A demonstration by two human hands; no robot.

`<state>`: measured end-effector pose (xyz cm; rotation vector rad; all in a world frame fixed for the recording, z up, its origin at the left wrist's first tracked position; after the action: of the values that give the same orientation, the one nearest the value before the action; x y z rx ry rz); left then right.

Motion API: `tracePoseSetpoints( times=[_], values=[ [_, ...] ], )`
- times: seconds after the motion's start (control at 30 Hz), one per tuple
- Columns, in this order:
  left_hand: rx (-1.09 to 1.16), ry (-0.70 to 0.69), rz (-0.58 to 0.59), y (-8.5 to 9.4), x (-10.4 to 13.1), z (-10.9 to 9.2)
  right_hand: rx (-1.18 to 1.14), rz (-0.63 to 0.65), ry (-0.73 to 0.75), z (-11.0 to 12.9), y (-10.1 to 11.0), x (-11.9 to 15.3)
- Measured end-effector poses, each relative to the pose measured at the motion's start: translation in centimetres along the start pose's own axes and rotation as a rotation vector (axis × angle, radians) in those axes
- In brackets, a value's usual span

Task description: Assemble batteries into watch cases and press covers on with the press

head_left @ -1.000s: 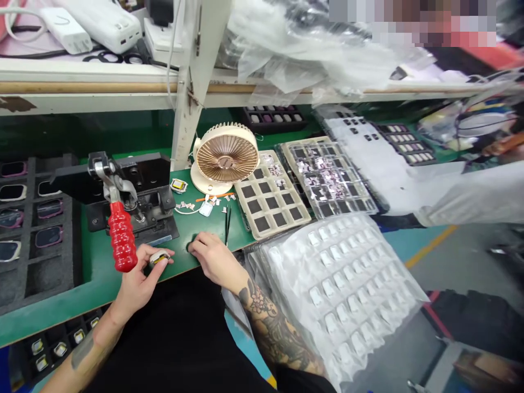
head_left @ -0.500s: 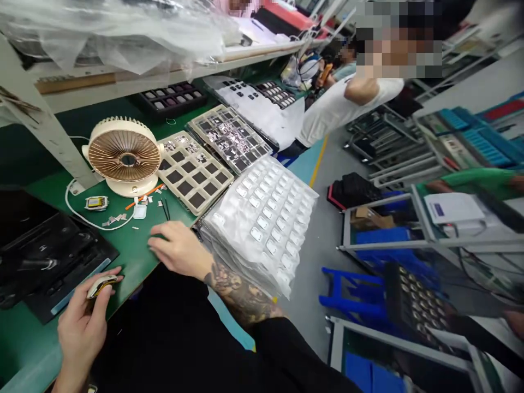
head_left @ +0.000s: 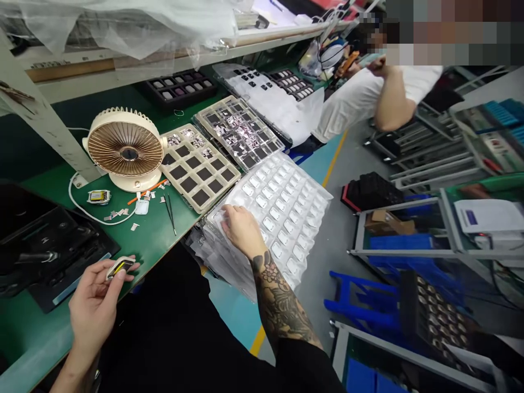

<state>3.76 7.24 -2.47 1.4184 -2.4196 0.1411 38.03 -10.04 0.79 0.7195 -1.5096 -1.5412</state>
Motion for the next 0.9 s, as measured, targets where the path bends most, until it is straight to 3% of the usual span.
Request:
tracePoseSetpoints(
  times=[0.2,0.43,0.5,0.6,0.67,0.7,0.77,0.9],
  values=[
    [-0.059,0.002,-0.097,1.3,0.4,0.2,0.011,0.077,0.078,-0.2,0.2,-0.2],
    [0.126,0.018,-0.044,1.4,0.1,0.5,-0.177,-0.028,0.019,-1.7,-0.1,-0.1],
    [0.103,0.035,-0.052,1.5,0.0,0.8,-0.181,-0.193,0.074,-1.4,1.1,0.6],
    [0.079,0.037,-0.080,1.5,-0.1,0.7,-0.108,-0.640,0.123,-0.2,4.3,2.9],
    [0.141,0.046,-0.071,1.4,-0.3,0.6,-0.133,-0.871,0.164,1.4,5.7,4.2],
    [0.190,0.051,-0.066,1.3,-0.4,0.6,-0.210,-0.908,0.222,2.6,5.8,4.1],
    [0.292,0.058,-0.078,1.5,-0.6,0.6,-0.442,-0.852,0.423,6.1,5.4,2.9],
    [0.330,0.057,-0.158,2.6,-0.4,0.9,-0.864,-0.582,0.811,15.6,2.7,0.5]
  ],
)
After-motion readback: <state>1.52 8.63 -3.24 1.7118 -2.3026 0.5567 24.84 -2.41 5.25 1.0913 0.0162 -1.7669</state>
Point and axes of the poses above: each hand's wrist, its own x-axis away from the middle knuckle, its own y-axis out of the back of the hand, z = x × y, the point moved 7 cm from there along -x, towards the middle knuckle, and after that the axes turned 11 degrees about y, right-handed, at the moved point
